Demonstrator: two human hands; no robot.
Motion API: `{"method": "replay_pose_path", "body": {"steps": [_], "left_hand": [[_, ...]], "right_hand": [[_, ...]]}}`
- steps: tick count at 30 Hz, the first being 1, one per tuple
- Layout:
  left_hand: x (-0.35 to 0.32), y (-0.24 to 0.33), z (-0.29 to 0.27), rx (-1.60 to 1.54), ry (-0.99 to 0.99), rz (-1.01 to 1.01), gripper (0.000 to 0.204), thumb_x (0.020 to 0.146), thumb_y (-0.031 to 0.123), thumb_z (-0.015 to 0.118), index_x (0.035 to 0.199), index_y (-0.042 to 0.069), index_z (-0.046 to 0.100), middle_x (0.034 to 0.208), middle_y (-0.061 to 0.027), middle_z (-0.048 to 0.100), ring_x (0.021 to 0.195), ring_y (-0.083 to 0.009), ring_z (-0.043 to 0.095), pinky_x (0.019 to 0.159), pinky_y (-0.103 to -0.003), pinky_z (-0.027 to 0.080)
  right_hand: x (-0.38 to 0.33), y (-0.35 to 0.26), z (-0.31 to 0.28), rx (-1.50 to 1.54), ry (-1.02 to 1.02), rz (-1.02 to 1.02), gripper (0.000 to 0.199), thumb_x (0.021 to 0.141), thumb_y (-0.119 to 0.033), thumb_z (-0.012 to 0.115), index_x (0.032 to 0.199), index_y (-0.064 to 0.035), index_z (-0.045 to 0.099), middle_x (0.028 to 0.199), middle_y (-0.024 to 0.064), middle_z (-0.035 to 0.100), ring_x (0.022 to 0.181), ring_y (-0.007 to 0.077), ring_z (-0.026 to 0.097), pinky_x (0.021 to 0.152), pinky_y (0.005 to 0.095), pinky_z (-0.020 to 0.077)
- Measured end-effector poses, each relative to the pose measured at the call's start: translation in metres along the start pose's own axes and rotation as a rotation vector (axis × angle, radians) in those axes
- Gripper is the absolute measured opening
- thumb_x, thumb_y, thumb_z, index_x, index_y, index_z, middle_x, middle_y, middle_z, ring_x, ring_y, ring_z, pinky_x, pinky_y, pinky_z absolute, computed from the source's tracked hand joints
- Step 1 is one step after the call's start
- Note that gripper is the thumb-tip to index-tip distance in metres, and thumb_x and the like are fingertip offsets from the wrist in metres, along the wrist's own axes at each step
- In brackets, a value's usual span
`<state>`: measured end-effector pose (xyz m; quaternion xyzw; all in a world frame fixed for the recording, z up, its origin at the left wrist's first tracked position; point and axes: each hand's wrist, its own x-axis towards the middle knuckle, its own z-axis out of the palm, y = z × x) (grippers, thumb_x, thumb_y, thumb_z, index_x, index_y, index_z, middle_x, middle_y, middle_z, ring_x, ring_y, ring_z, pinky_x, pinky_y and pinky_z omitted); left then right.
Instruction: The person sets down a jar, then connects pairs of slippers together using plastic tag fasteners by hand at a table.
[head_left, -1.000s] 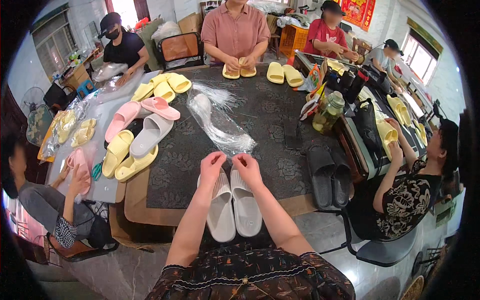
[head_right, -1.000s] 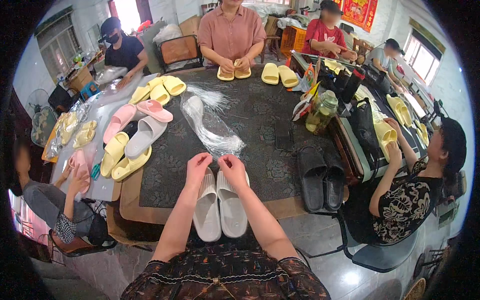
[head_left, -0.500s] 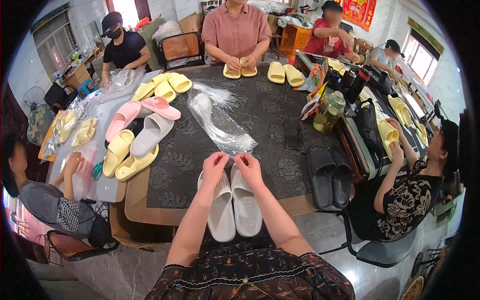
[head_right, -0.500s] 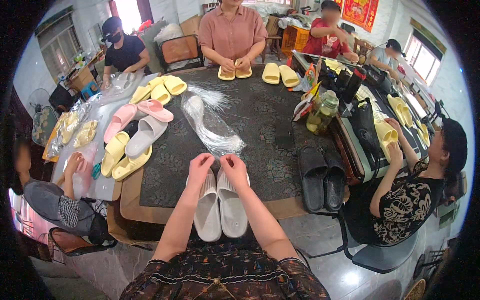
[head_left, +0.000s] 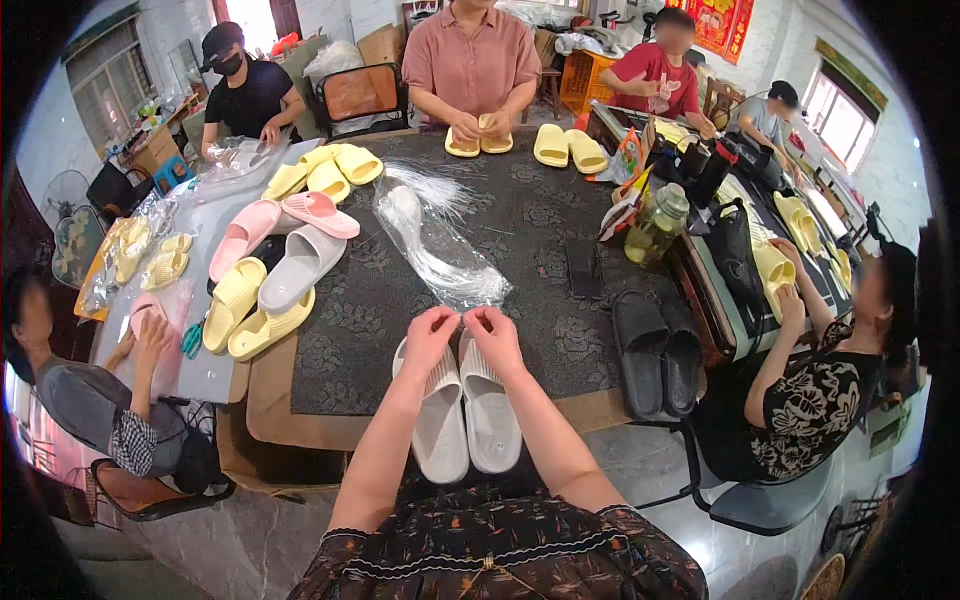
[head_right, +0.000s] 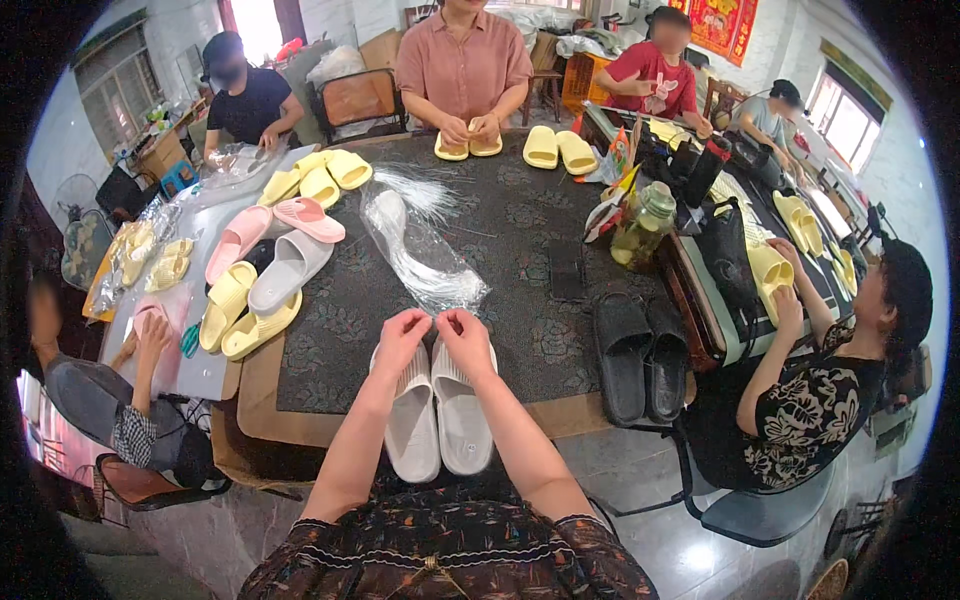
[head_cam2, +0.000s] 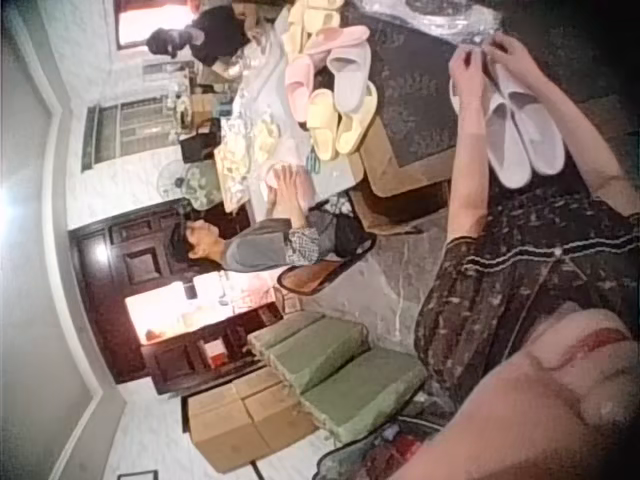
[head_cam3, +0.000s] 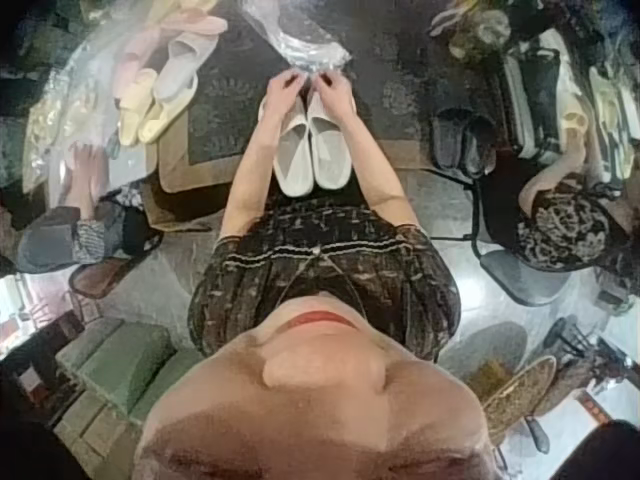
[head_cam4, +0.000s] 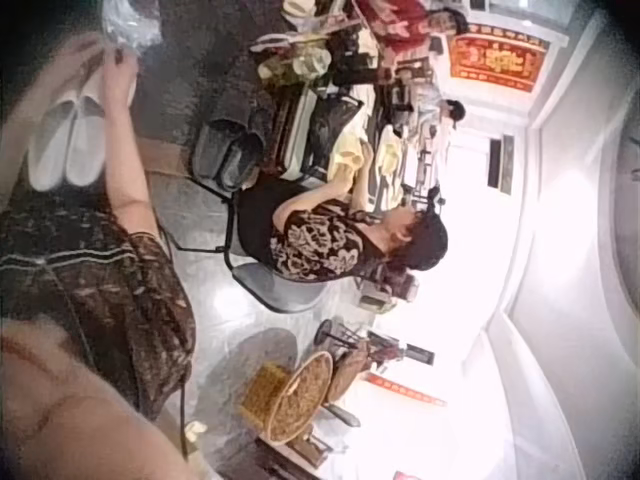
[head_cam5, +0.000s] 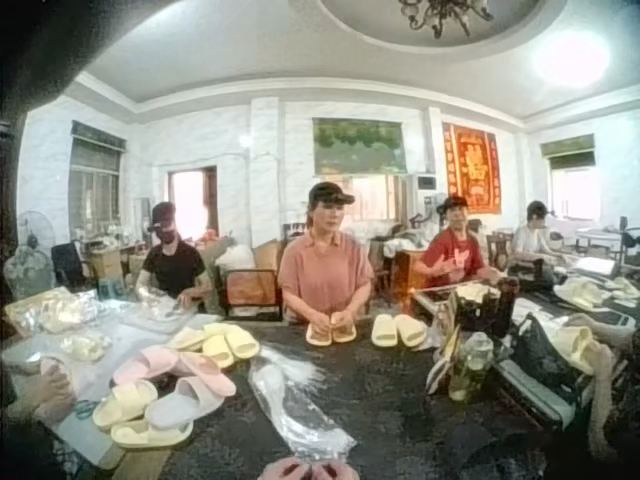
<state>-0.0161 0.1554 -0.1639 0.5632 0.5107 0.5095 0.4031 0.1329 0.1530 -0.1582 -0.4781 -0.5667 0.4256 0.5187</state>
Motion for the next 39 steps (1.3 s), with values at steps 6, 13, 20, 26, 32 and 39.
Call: {"method": "replay_pose_path", "body": {"steps": [6, 13, 20, 26, 32, 39], "left_hand": [[0.002, -0.004, -0.004, -0.044, 0.122, 0.015, 0.012, 0.087, 0.011, 0.063, 0.093, 0.000, 0.065, 0.078, 0.0031, 0.061, 0.072, -0.0056, 0.053, 0.066, -0.023, 0.044], [-0.005, 0.013, -0.005, -0.076, 0.159, -0.124, 0.013, 0.086, 0.010, 0.063, 0.094, 0.000, 0.066, 0.081, -0.0013, 0.064, 0.075, -0.0084, 0.056, 0.069, -0.024, 0.046], [0.000, -0.006, -0.004, 0.026, 0.064, -0.013, 0.012, 0.088, 0.010, 0.062, 0.093, 0.000, 0.065, 0.079, 0.0000, 0.062, 0.075, -0.0077, 0.055, 0.068, -0.024, 0.045], [0.001, -0.009, 0.002, 0.077, -0.023, 0.025, 0.011, 0.088, 0.010, 0.061, 0.093, 0.000, 0.065, 0.082, 0.0000, 0.062, 0.075, -0.0075, 0.055, 0.070, -0.024, 0.046], [0.003, -0.003, -0.002, -0.105, 0.086, -0.033, 0.013, 0.085, 0.011, 0.063, 0.093, 0.001, 0.066, 0.076, -0.0011, 0.063, 0.070, -0.0074, 0.055, 0.064, -0.024, 0.046], [0.003, -0.006, -0.002, -0.057, 0.158, 0.024, 0.015, 0.085, 0.013, 0.064, 0.092, 0.000, 0.065, 0.078, -0.0054, 0.065, 0.070, -0.0114, 0.058, 0.066, -0.027, 0.047]], "right_hand": [[0.003, 0.002, 0.005, -0.005, 0.012, -0.004, 0.017, 0.088, -0.017, 0.062, 0.089, 0.0000, 0.064, 0.075, 0.0042, 0.064, 0.069, 0.0112, 0.060, 0.066, 0.0269, 0.0481], [0.000, 0.000, 0.005, 0.014, -0.003, 0.034, 0.014, 0.089, -0.015, 0.062, 0.090, -0.0005, 0.063, 0.078, 0.0003, 0.061, 0.074, 0.0070, 0.054, 0.068, 0.0236, 0.0448], [0.001, 0.006, 0.004, 0.016, -0.001, 0.037, 0.016, 0.090, -0.016, 0.061, 0.092, -0.0005, 0.063, 0.080, 0.0005, 0.062, 0.074, 0.0073, 0.054, 0.068, 0.0241, 0.0448], [0.000, -0.002, 0.000, -0.058, 0.005, -0.037, 0.018, 0.088, -0.018, 0.062, 0.089, -0.0002, 0.064, 0.071, 0.0032, 0.062, 0.065, 0.0096, 0.056, 0.062, 0.0265, 0.0464], [0.000, -0.001, 0.000, -0.039, -0.021, 0.054, 0.017, 0.090, -0.018, 0.061, 0.090, -0.0014, 0.065, 0.076, -0.0014, 0.060, 0.071, 0.0063, 0.052, 0.066, 0.0235, 0.0444], [0.001, 0.001, 0.003, -0.003, 0.003, 0.041, 0.017, 0.090, -0.017, 0.061, 0.091, -0.0009, 0.064, 0.076, -0.0013, 0.060, 0.071, 0.0065, 0.053, 0.066, 0.0235, 0.0447]]}}
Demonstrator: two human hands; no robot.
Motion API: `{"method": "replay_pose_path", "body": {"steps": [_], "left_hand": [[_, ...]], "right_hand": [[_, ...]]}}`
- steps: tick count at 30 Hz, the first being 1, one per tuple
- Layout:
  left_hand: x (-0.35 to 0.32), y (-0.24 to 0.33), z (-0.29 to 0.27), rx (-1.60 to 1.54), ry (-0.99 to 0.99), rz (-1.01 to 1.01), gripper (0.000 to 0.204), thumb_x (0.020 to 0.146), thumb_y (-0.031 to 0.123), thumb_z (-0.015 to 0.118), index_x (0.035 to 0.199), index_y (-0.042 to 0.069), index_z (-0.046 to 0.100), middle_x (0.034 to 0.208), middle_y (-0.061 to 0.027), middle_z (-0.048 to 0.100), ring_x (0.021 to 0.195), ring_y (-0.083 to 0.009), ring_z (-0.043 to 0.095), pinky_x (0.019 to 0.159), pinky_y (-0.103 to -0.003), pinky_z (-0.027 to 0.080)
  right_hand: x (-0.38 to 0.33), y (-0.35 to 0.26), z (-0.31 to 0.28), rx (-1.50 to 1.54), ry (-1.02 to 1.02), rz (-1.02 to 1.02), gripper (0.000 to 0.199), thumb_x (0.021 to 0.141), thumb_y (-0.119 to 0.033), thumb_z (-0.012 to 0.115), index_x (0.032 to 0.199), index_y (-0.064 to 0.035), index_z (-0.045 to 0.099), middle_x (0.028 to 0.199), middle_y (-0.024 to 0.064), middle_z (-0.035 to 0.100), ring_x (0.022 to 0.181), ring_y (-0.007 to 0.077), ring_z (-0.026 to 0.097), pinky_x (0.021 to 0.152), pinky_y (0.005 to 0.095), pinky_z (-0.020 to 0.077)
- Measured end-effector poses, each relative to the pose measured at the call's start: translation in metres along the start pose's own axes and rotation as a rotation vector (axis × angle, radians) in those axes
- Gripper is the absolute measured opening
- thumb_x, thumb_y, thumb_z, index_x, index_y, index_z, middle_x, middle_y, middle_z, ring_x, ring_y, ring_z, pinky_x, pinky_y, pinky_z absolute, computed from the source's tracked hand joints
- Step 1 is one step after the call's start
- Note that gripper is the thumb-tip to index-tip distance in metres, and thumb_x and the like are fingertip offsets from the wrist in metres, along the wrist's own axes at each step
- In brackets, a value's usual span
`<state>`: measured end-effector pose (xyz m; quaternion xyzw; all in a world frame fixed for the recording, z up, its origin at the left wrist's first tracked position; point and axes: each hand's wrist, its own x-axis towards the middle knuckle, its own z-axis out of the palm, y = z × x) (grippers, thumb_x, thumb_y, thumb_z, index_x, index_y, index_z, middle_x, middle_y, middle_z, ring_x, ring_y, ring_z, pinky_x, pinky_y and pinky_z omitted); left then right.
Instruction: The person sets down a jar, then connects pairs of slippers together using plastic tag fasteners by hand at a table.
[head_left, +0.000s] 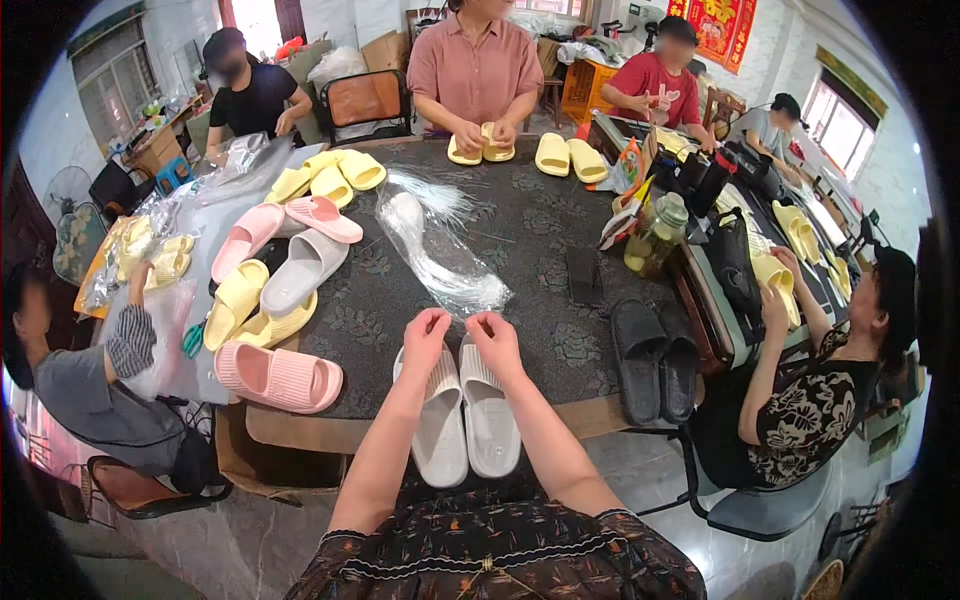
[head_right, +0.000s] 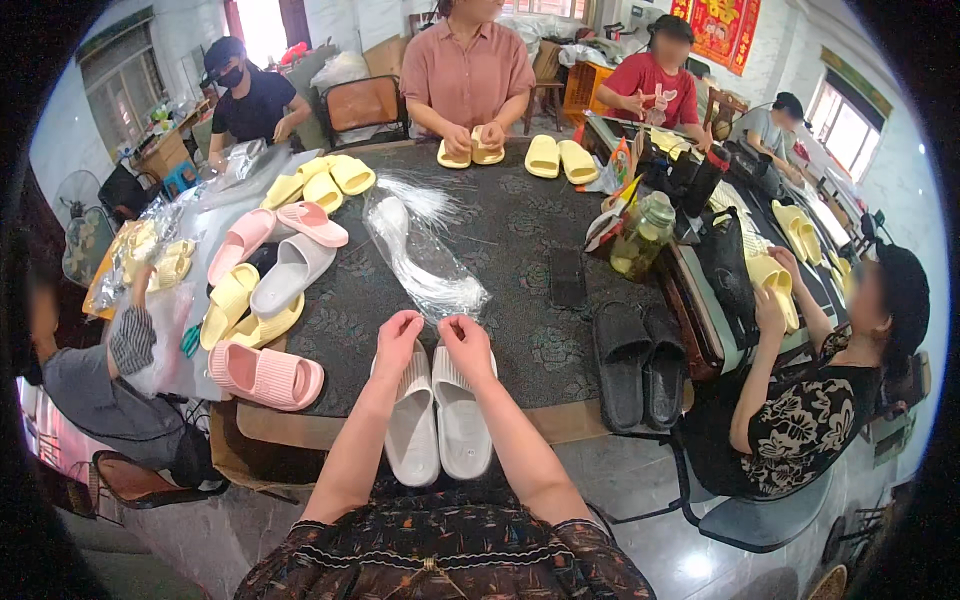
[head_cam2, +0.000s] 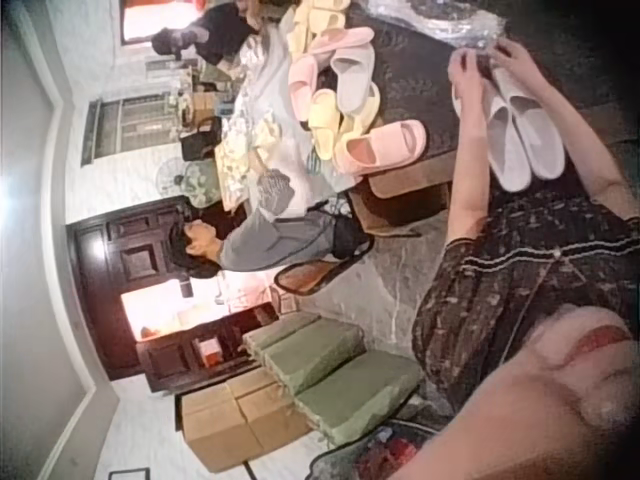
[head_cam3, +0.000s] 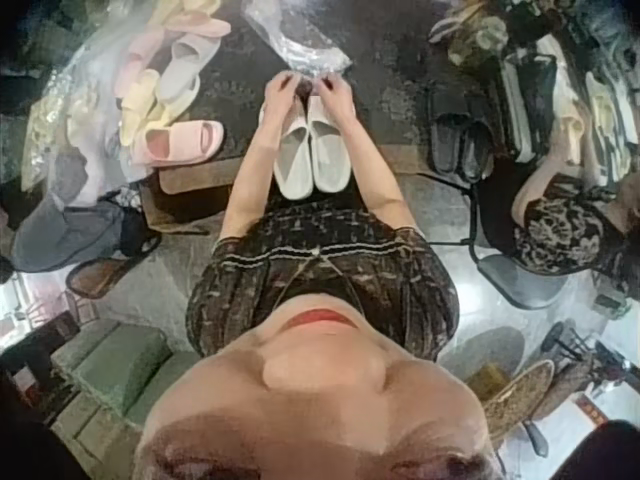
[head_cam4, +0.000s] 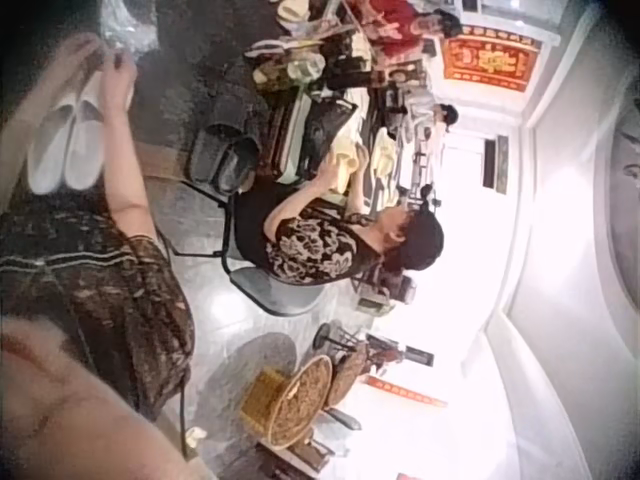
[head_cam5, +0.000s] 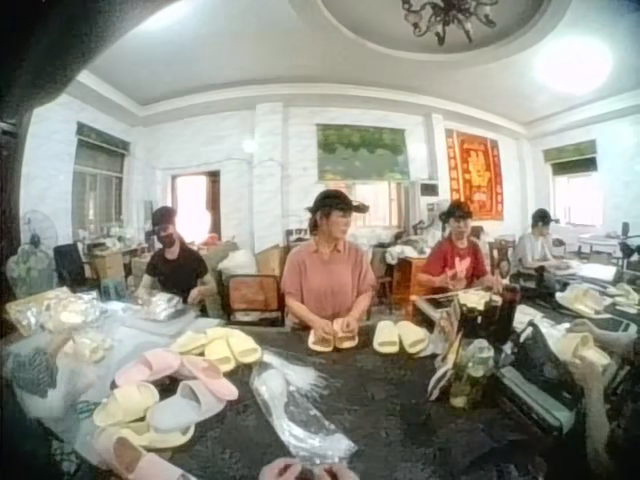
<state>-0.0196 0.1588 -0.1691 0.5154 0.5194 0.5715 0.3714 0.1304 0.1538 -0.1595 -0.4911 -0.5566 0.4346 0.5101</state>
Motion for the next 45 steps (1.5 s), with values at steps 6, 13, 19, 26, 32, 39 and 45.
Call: {"method": "replay_pose_path", "body": {"steps": [6, 13, 19, 26, 32, 39, 45], "left_hand": [[-0.004, 0.011, 0.004, 0.113, -0.211, -0.027, 0.014, 0.088, 0.012, 0.061, 0.093, -0.001, 0.064, 0.079, -0.0009, 0.062, 0.073, -0.0080, 0.055, 0.068, -0.024, 0.045], [-0.002, 0.000, 0.001, 0.055, -0.103, -0.055, 0.014, 0.088, 0.012, 0.061, 0.094, -0.001, 0.064, 0.083, -0.0012, 0.063, 0.076, -0.0092, 0.056, 0.071, -0.025, 0.045], [-0.001, -0.002, 0.002, 0.139, -0.045, 0.065, 0.016, 0.088, 0.015, 0.062, 0.096, 0.001, 0.064, 0.085, -0.0088, 0.067, 0.077, -0.0146, 0.061, 0.073, -0.029, 0.049], [-0.006, 0.006, 0.011, 0.277, -0.154, 0.102, 0.012, 0.089, 0.010, 0.059, 0.096, 0.002, 0.063, 0.078, 0.0007, 0.060, 0.071, -0.0085, 0.053, 0.066, -0.024, 0.044], [0.001, -0.002, -0.002, 0.084, -0.002, 0.026, 0.014, 0.088, 0.013, 0.060, 0.096, 0.001, 0.063, 0.082, -0.0090, 0.065, 0.073, -0.0173, 0.060, 0.070, -0.029, 0.048], [-0.001, 0.005, 0.005, 0.042, 0.011, 0.025, 0.014, 0.088, 0.012, 0.061, 0.096, 0.001, 0.063, 0.082, -0.0062, 0.064, 0.075, -0.0125, 0.059, 0.070, -0.028, 0.047], [-0.004, 0.006, 0.006, 0.156, -0.103, 0.071, 0.012, 0.087, 0.011, 0.062, 0.094, 0.002, 0.064, 0.082, -0.0057, 0.064, 0.073, -0.0110, 0.058, 0.069, -0.027, 0.047]], "right_hand": [[-0.001, -0.002, -0.003, -0.020, -0.007, -0.006, 0.017, 0.090, -0.017, 0.061, 0.090, -0.0008, 0.064, 0.076, -0.0009, 0.061, 0.070, 0.0068, 0.053, 0.065, 0.0239, 0.0449], [0.003, 0.007, 0.001, -0.016, 0.002, -0.050, 0.016, 0.087, -0.015, 0.063, 0.088, 0.0001, 0.064, 0.071, 0.0018, 0.061, 0.065, 0.0075, 0.054, 0.061, 0.0253, 0.0451], [0.002, 0.005, 0.004, 0.045, 0.079, -0.025, 0.015, 0.088, -0.016, 0.063, 0.089, -0.0002, 0.063, 0.072, 0.0024, 0.062, 0.065, 0.0081, 0.054, 0.062, 0.0259, 0.0454], [0.002, 0.006, -0.003, -0.009, 0.031, -0.070, 0.016, 0.088, -0.016, 0.063, 0.089, -0.0006, 0.063, 0.073, 0.0022, 0.061, 0.066, 0.0079, 0.053, 0.062, 0.0257, 0.0449], [0.001, -0.003, 0.003, -0.004, 0.041, -0.071, 0.016, 0.088, -0.017, 0.063, 0.088, -0.0012, 0.063, 0.074, 0.0023, 0.061, 0.066, 0.0086, 0.053, 0.063, 0.0258, 0.0453], [0.003, 0.004, 0.000, 0.017, 0.041, -0.050, 0.016, 0.088, -0.017, 0.063, 0.088, -0.0011, 0.063, 0.073, 0.0030, 0.061, 0.066, 0.0091, 0.053, 0.062, 0.0262, 0.0453], [0.003, 0.004, 0.000, -0.001, 0.036, -0.097, 0.016, 0.088, -0.017, 0.062, 0.088, -0.0010, 0.063, 0.074, 0.0024, 0.061, 0.066, 0.0086, 0.053, 0.061, 0.0265, 0.0448]]}}
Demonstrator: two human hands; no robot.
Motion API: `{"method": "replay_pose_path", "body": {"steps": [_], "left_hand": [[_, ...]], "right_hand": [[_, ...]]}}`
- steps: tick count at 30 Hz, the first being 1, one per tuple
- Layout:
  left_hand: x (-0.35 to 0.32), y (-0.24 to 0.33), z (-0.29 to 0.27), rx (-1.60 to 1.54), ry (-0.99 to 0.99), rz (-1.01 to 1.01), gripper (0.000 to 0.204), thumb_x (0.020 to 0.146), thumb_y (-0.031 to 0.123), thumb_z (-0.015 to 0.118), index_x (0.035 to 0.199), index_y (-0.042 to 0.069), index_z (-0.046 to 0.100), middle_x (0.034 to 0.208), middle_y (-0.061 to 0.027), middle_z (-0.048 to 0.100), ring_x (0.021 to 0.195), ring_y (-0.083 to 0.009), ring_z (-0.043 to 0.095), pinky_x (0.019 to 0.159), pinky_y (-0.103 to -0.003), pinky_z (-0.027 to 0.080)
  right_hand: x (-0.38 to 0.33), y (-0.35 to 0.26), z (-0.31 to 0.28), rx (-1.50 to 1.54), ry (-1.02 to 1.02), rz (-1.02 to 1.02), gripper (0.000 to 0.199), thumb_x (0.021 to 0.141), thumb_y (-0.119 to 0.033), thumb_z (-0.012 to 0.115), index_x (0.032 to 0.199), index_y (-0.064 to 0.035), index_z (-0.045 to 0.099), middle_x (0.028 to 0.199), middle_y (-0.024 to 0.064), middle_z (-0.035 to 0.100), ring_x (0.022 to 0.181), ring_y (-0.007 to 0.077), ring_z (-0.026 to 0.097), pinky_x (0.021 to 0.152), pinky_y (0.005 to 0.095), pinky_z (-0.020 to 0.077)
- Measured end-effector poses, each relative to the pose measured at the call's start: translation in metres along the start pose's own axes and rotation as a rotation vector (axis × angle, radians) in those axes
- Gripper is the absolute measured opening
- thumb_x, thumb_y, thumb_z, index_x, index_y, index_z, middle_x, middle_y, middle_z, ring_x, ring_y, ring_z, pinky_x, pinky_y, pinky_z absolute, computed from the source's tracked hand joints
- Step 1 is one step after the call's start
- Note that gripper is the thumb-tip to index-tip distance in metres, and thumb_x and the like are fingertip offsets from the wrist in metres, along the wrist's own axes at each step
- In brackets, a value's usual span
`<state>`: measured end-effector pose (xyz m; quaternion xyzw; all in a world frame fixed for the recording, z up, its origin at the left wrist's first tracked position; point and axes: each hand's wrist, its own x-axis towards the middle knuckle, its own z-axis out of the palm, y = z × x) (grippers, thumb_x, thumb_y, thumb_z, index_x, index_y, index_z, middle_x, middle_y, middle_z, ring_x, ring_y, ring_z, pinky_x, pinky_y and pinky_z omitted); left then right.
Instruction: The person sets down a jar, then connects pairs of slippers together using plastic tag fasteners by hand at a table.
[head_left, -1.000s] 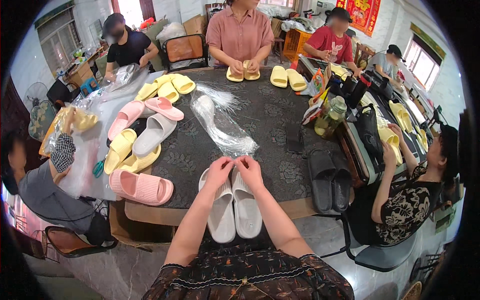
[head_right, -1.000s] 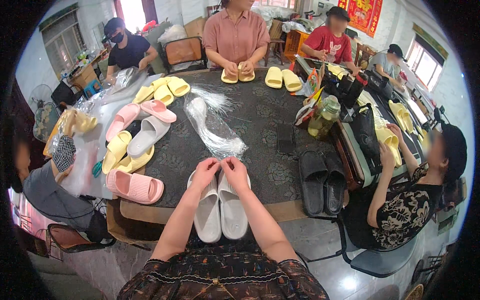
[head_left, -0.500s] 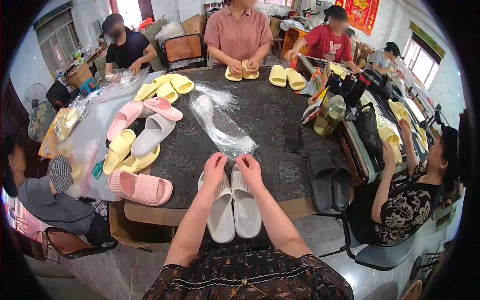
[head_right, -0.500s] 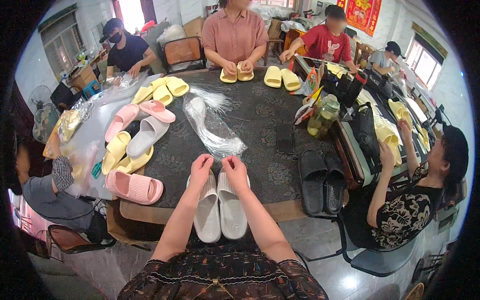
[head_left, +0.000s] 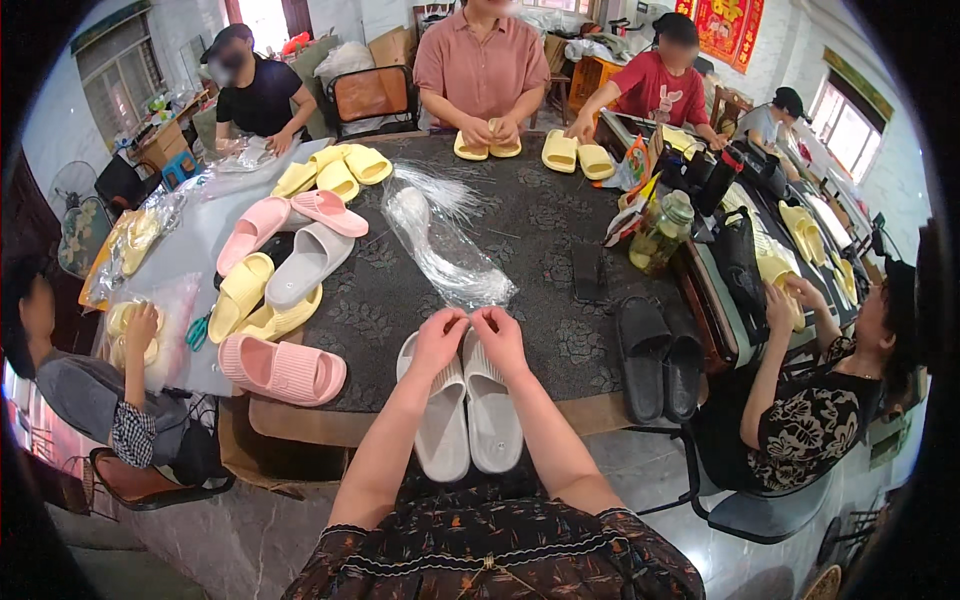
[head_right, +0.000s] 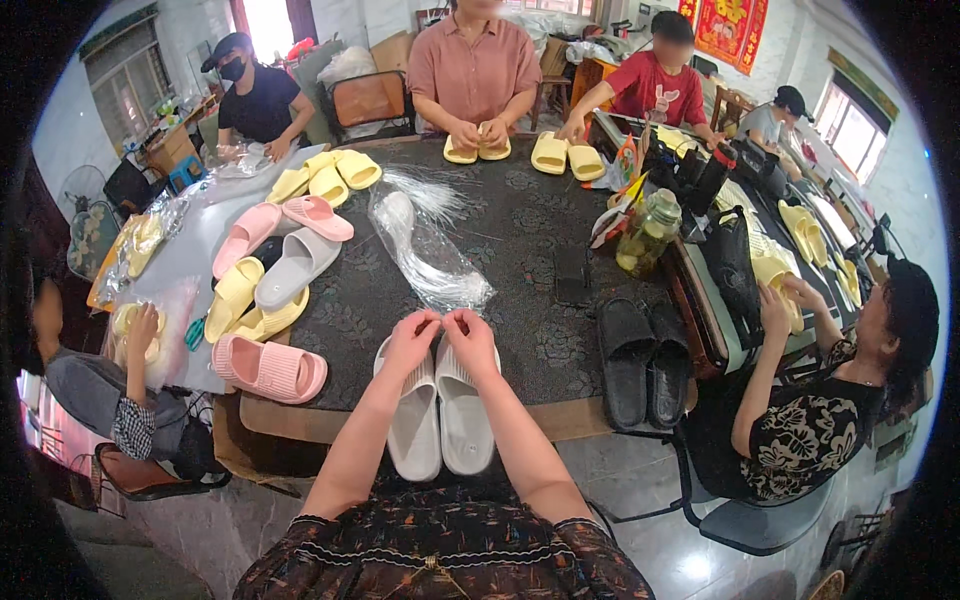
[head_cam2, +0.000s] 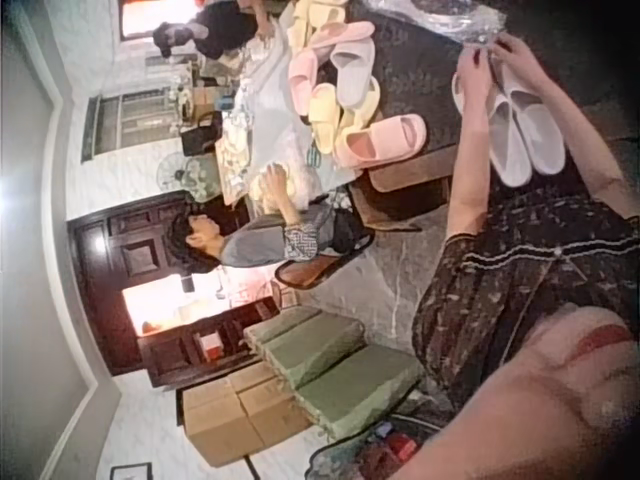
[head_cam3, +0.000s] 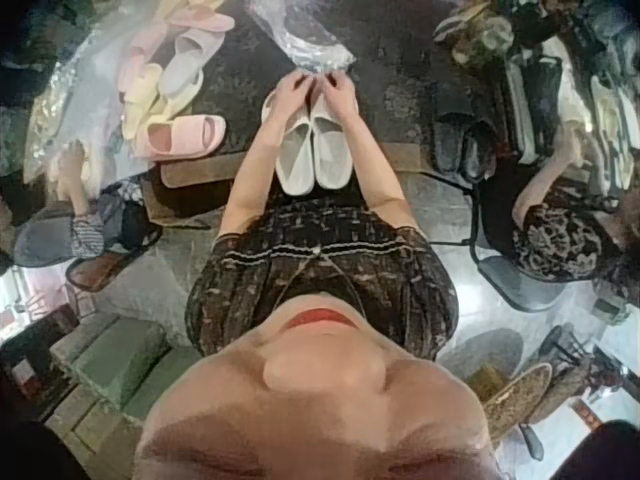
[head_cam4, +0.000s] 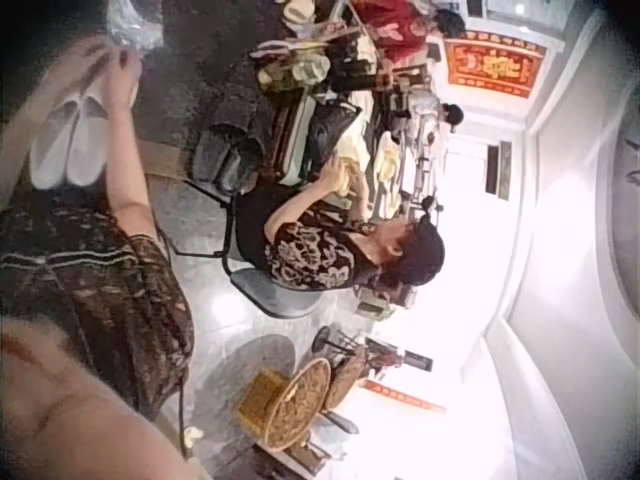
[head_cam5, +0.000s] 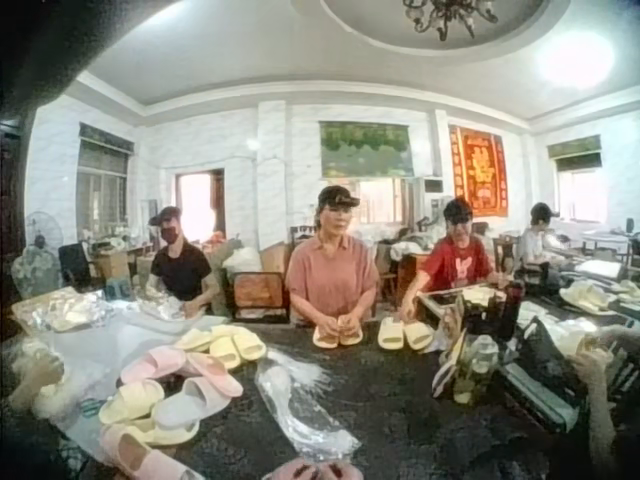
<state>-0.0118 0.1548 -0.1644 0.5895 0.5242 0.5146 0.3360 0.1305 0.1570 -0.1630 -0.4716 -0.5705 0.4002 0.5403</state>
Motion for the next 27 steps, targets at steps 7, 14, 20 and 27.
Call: {"method": "replay_pose_path", "body": {"steps": [7, 14, 20, 27], "left_hand": [[0.005, -0.011, -0.001, -0.146, 0.130, -0.075, 0.014, 0.088, 0.011, 0.062, 0.096, 0.000, 0.064, 0.083, -0.0023, 0.064, 0.075, -0.0093, 0.056, 0.070, -0.025, 0.047], [0.005, -0.018, -0.004, -0.263, 0.137, -0.196, 0.012, 0.090, 0.012, 0.059, 0.095, 0.002, 0.064, 0.076, 0.0011, 0.059, 0.069, -0.0071, 0.051, 0.063, -0.023, 0.042], [0.005, -0.002, -0.014, -0.504, 0.157, -0.356, 0.011, 0.089, 0.015, 0.060, 0.089, 0.005, 0.063, 0.072, 0.0037, 0.054, 0.064, -0.0067, 0.048, 0.060, -0.021, 0.039], [0.000, 0.003, -0.013, -0.660, 0.110, -0.424, 0.015, 0.090, 0.021, 0.062, 0.093, 0.006, 0.064, 0.076, 0.0029, 0.058, 0.070, -0.0075, 0.052, 0.064, -0.022, 0.041]], "right_hand": [[-0.001, -0.004, -0.004, -0.020, -0.031, 0.063, 0.019, 0.090, -0.020, 0.062, 0.091, -0.0006, 0.063, 0.078, 0.0009, 0.062, 0.071, 0.0081, 0.054, 0.068, 0.0246, 0.0452], [-0.016, -0.064, -0.015, -0.099, 0.279, -0.373, 0.004, 0.087, -0.007, 0.062, 0.087, -0.0034, 0.059, 0.085, 0.0060, 0.054, 0.073, 0.0138, 0.052, 0.065, 0.0251, 0.0426], [-0.076, -0.098, -0.046, -0.383, -0.195, -0.091, 0.022, 0.086, -0.024, 0.067, 0.087, -0.0020, 0.064, 0.062, 0.0064, 0.061, 0.056, 0.0196, 0.059, 0.057, 0.0306, 0.0467], [-0.112, -0.077, -0.039, -0.797, -0.483, -0.004, 0.056, 0.081, -0.050, 0.065, 0.098, 0.0029, 0.059, 0.066, 0.0143, 0.064, 0.067, 0.0345, 0.065, 0.063, 0.0444, 0.0505]]}}
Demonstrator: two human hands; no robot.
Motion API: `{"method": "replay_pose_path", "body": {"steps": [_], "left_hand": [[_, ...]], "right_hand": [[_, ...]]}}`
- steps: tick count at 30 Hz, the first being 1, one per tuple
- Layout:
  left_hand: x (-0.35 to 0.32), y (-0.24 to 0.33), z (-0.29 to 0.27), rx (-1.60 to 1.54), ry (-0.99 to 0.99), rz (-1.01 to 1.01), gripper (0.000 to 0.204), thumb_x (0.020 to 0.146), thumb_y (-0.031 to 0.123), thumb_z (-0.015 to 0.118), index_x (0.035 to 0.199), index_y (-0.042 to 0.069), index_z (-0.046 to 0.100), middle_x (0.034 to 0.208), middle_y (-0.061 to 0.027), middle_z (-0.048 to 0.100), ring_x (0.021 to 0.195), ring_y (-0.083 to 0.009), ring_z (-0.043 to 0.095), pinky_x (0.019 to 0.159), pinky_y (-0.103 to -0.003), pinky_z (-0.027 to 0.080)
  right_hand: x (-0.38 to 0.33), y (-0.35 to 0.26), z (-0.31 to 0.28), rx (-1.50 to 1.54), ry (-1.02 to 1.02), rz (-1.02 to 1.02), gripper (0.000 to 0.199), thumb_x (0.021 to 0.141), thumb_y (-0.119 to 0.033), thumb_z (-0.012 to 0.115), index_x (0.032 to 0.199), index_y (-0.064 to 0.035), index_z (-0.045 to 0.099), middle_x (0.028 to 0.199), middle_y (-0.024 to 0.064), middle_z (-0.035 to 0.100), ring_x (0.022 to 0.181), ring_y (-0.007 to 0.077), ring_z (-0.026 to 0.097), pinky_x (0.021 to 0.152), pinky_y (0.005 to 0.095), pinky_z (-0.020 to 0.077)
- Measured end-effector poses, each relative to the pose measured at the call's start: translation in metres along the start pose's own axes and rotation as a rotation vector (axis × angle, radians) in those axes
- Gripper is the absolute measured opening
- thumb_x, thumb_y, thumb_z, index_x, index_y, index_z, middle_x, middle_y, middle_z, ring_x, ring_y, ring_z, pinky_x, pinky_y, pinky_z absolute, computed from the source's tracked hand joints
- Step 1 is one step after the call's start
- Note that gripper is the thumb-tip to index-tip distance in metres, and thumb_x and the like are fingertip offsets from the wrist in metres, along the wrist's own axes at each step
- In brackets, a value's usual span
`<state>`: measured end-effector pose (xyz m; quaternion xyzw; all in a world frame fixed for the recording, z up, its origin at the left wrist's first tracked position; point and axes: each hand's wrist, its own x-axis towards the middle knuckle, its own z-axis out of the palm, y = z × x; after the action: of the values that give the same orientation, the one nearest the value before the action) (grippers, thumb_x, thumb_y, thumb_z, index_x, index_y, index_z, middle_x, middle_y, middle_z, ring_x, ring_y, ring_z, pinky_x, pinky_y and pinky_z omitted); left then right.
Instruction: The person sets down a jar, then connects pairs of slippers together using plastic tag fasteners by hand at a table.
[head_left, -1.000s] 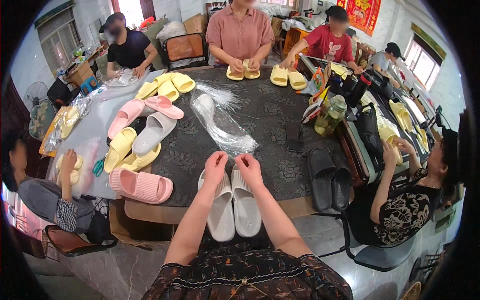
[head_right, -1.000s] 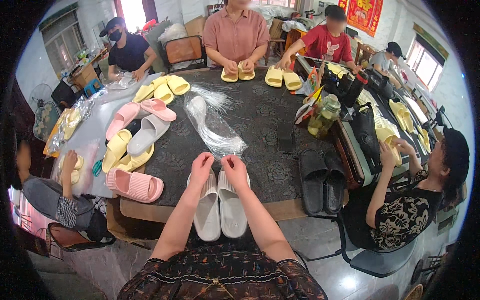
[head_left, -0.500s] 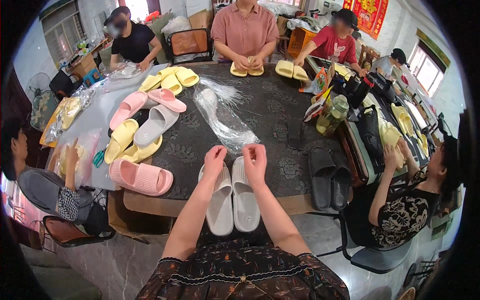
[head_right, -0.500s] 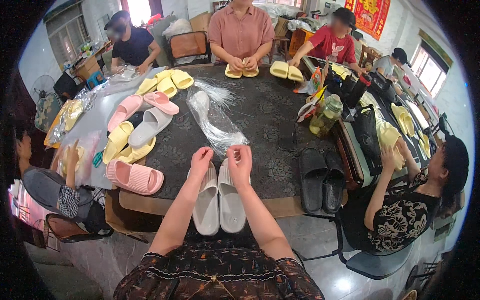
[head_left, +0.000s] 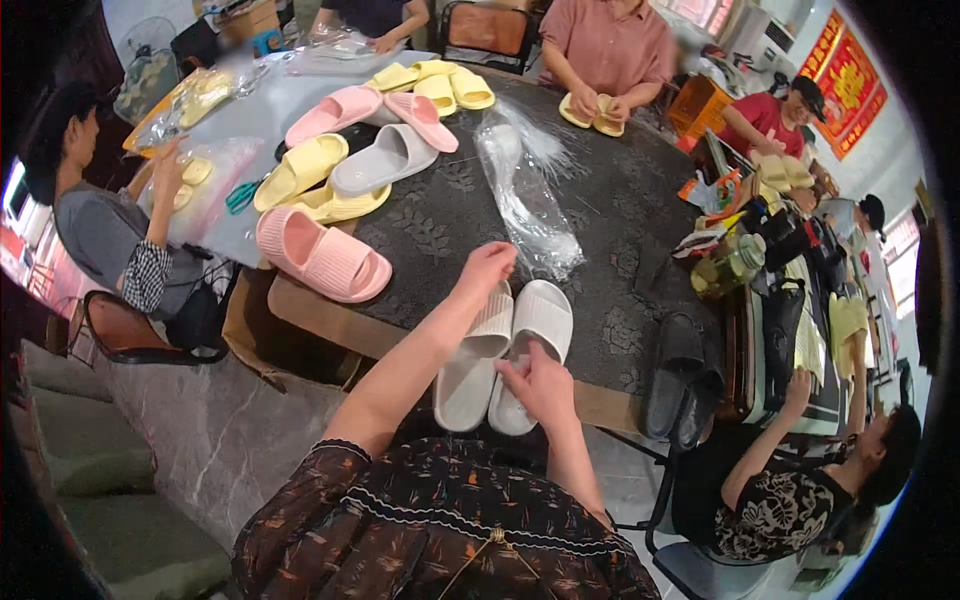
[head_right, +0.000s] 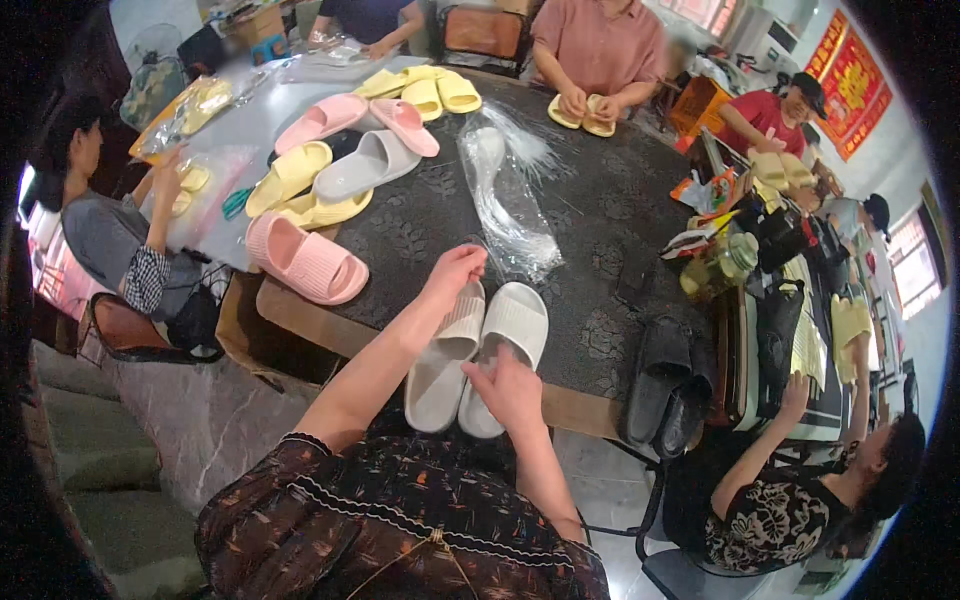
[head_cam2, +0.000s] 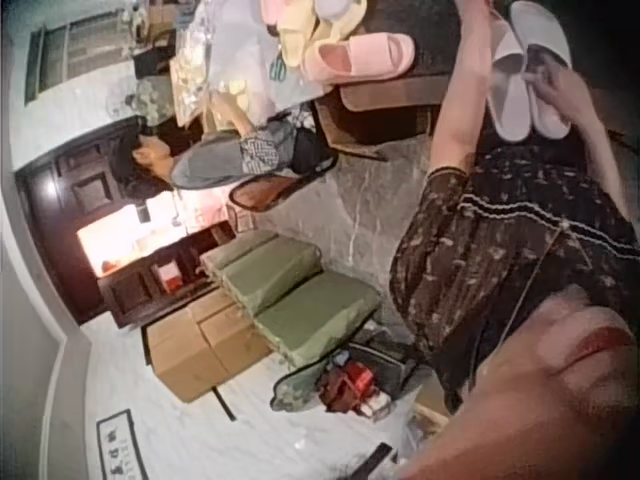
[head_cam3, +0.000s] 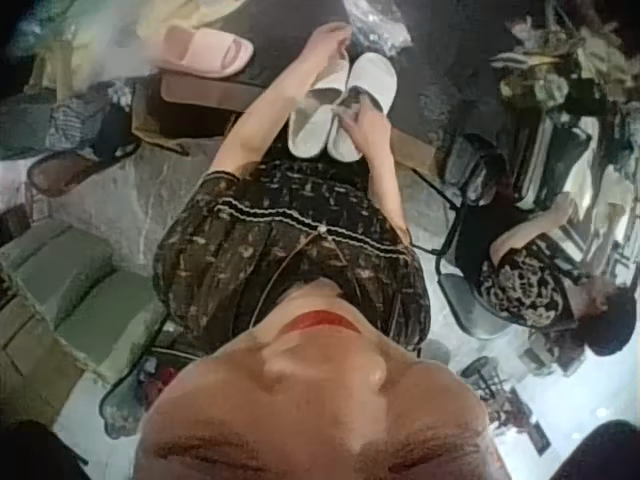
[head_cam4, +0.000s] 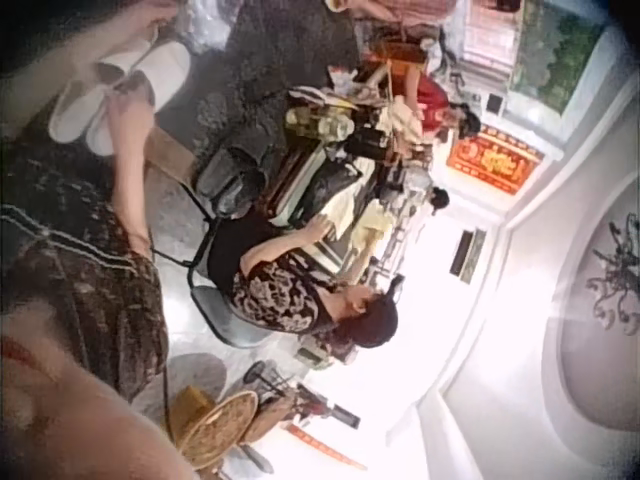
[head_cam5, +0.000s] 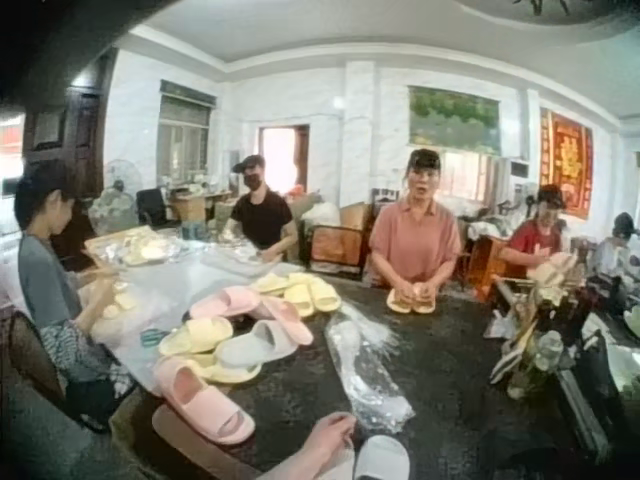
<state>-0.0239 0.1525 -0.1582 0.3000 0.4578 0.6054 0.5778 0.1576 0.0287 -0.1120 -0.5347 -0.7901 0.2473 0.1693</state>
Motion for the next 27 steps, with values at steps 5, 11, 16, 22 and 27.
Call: {"method": "replay_pose_path", "body": {"steps": [5, 11, 16, 22, 27], "left_hand": [[-0.032, 0.000, 0.003, 0.299, -0.059, 0.132, 0.024, 0.086, 0.022, 0.065, 0.100, 0.002, 0.063, 0.086, -0.0039, 0.064, 0.076, -0.0156, 0.060, 0.070, -0.028, 0.048], [-0.071, 0.081, -0.048, 1.300, 0.557, 0.819, 0.067, 0.075, 0.028, 0.073, 0.130, 0.000, 0.045, 0.131, -0.0242, 0.047, 0.126, -0.0431, 0.035, 0.107, -0.054, 0.024], [-0.079, 0.078, -0.180, 1.595, 0.921, 0.492, 0.090, 0.069, 0.050, 0.075, 0.139, 0.008, 0.039, 0.142, -0.0243, 0.038, 0.133, -0.0445, 0.028, 0.107, -0.055, 0.027], [-0.104, 0.073, -0.152, 1.474, 0.667, 0.526, 0.073, 0.068, 0.040, 0.079, 0.127, 0.007, 0.052, 0.125, -0.0234, 0.049, 0.113, -0.0425, 0.046, 0.097, -0.051, 0.036], [-0.134, 0.057, -0.069, 1.353, 0.265, 0.637, 0.073, 0.067, 0.042, 0.079, 0.124, 0.004, 0.052, 0.116, -0.0226, 0.052, 0.109, -0.0416, 0.048, 0.096, -0.051, 0.036]], "right_hand": [[0.014, 0.007, 0.021, -0.044, 0.031, -0.043, 0.034, 0.079, -0.030, 0.064, 0.088, 0.0007, 0.054, 0.068, 0.0186, 0.063, 0.066, 0.0379, 0.063, 0.062, 0.0486, 0.0484], [-0.006, 0.030, 0.006, -0.025, 0.167, 0.034, 0.022, 0.076, -0.021, 0.061, 0.083, -0.0016, 0.053, 0.068, 0.0209, 0.061, 0.067, 0.0418, 0.061, 0.063, 0.0513, 0.0477], [-0.033, 0.049, -0.055, -0.069, 0.411, 0.246, 0.015, 0.072, -0.011, 0.061, 0.081, -0.0025, 0.053, 0.071, 0.0234, 0.060, 0.070, 0.0442, 0.059, 0.064, 0.0520, 0.0465], [-0.045, 0.113, -0.139, -0.348, 0.756, 0.513, 0.019, 0.076, -0.022, 0.063, 0.080, -0.0044, 0.058, 0.070, 0.0165, 0.062, 0.069, 0.0391, 0.061, 0.063, 0.0481, 0.0467], [-0.034, 0.169, -0.183, -0.490, 0.757, 0.668, 0.028, 0.081, -0.030, 0.060, 0.083, -0.0019, 0.060, 0.078, 0.0208, 0.065, 0.078, 0.0400, 0.063, 0.069, 0.0487, 0.0479]]}}
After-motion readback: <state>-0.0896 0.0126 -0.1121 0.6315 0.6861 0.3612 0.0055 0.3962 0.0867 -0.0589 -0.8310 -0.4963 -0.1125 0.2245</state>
